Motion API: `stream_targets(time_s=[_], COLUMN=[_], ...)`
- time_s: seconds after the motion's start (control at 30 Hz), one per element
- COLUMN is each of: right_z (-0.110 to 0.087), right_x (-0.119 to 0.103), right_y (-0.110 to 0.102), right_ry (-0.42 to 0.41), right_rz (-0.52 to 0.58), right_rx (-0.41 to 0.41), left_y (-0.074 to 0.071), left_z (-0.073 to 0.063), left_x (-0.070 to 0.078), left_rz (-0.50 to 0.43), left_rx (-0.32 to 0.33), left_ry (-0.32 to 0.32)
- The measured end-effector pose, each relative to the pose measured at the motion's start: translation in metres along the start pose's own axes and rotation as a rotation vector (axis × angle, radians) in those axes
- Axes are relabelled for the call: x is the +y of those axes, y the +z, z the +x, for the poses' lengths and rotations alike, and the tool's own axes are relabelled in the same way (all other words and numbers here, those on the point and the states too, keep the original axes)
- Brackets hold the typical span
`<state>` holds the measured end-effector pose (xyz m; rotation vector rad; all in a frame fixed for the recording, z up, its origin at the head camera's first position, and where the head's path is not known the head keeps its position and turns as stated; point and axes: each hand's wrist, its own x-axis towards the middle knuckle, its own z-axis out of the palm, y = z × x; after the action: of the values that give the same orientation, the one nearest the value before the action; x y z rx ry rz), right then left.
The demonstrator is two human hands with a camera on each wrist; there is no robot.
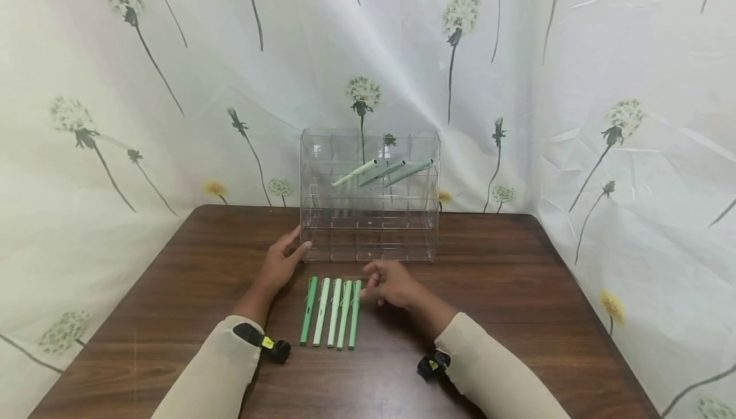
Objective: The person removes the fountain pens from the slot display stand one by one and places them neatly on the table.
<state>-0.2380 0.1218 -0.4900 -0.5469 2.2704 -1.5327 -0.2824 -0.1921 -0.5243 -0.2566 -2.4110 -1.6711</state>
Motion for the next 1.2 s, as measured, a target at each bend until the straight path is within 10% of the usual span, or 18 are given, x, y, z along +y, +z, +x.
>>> stream_targets(time_s=[0.73,1.2], right_z=[0.002,0.009], right_x=[-0.031,-0.061], right_y=[-0.054,-0.082], right_ry=[0.029,0.006], right_rz=[-0.082,0.011], right_rx=[0.064,0.351], left_y=[0.0,-0.001], left_z=[0.001,-0.001], left_x=[-0.002,0.0], left_rz=[-0.03,-0.011], left_rx=[-0.002,-0.012], left_ry=[0.006,-0.034])
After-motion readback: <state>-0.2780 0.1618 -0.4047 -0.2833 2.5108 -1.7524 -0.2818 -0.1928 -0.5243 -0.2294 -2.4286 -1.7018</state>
